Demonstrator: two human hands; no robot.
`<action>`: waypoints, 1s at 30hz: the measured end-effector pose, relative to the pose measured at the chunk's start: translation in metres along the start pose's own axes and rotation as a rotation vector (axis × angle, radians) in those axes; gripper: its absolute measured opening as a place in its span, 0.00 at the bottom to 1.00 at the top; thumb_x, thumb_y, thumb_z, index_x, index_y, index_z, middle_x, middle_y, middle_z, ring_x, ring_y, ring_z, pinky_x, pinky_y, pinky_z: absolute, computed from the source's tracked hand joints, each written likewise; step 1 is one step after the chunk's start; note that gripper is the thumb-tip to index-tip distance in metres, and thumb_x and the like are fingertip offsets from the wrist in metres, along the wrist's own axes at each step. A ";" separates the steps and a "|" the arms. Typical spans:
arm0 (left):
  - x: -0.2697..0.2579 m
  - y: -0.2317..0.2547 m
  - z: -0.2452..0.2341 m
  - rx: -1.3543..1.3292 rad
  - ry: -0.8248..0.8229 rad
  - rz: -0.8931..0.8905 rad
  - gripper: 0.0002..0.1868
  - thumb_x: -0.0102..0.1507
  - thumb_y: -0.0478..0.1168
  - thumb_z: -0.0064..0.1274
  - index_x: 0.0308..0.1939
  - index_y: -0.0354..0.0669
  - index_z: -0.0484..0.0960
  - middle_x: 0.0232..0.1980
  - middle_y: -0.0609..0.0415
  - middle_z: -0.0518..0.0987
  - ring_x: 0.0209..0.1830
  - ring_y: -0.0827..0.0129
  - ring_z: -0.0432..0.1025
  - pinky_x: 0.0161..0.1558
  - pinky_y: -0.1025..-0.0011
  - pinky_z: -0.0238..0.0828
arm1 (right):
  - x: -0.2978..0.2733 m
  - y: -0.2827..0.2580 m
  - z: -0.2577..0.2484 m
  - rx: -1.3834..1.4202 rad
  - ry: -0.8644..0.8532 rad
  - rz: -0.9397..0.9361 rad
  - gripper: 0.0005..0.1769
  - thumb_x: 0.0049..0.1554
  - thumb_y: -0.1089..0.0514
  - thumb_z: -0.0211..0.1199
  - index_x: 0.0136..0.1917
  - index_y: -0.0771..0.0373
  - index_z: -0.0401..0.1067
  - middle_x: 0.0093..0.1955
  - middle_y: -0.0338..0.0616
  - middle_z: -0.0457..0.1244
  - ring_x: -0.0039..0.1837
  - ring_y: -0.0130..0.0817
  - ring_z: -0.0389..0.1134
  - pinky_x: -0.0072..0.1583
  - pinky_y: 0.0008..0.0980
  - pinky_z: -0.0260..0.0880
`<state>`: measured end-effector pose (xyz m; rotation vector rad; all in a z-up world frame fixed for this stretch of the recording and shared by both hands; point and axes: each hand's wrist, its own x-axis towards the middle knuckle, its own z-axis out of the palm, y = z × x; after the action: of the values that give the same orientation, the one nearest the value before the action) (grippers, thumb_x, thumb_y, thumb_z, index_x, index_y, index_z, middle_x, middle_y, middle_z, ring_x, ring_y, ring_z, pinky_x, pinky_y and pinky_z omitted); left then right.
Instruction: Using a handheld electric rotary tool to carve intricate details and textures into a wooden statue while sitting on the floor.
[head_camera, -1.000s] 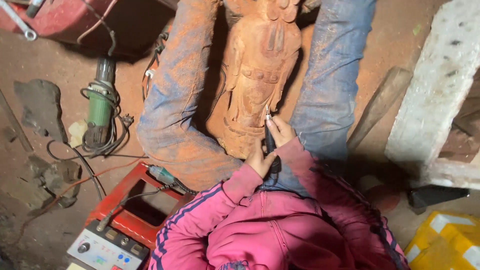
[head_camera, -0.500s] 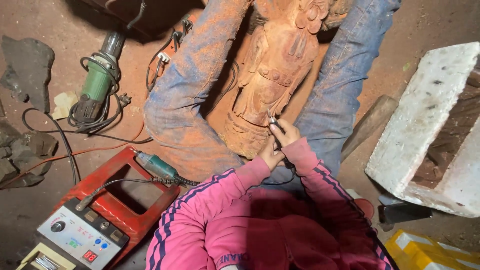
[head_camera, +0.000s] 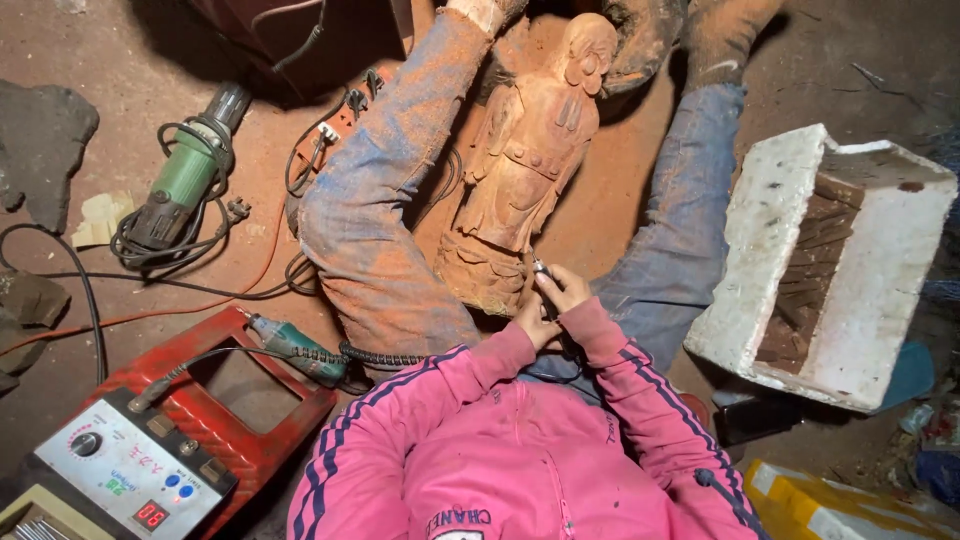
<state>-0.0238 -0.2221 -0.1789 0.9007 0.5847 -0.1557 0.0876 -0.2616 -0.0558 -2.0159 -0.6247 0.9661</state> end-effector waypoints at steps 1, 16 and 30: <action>-0.001 0.004 0.001 -0.043 0.008 -0.037 0.42 0.64 0.28 0.56 0.76 0.42 0.49 0.62 0.38 0.72 0.52 0.52 0.76 0.44 0.46 0.81 | -0.001 0.001 0.000 0.009 -0.010 0.004 0.17 0.65 0.45 0.58 0.41 0.55 0.75 0.29 0.45 0.68 0.35 0.33 0.66 0.39 0.34 0.68; 0.022 0.033 0.032 -0.342 0.142 -0.109 0.52 0.61 0.24 0.57 0.80 0.49 0.40 0.75 0.41 0.60 0.65 0.50 0.67 0.51 0.39 0.77 | 0.059 0.002 -0.030 -0.177 -0.239 -0.126 0.17 0.64 0.45 0.61 0.44 0.61 0.73 0.42 0.55 0.64 0.47 0.52 0.68 0.52 0.48 0.69; 0.053 0.045 0.028 -0.498 0.246 -0.068 0.55 0.63 0.26 0.57 0.81 0.53 0.33 0.82 0.45 0.46 0.71 0.42 0.60 0.54 0.36 0.73 | 0.103 -0.012 -0.038 -0.286 -0.326 -0.235 0.19 0.62 0.42 0.63 0.44 0.60 0.76 0.42 0.56 0.65 0.48 0.57 0.68 0.51 0.49 0.69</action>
<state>0.0483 -0.2102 -0.1633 0.4174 0.8385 0.0426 0.1779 -0.2003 -0.0737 -1.9812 -1.2083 1.1202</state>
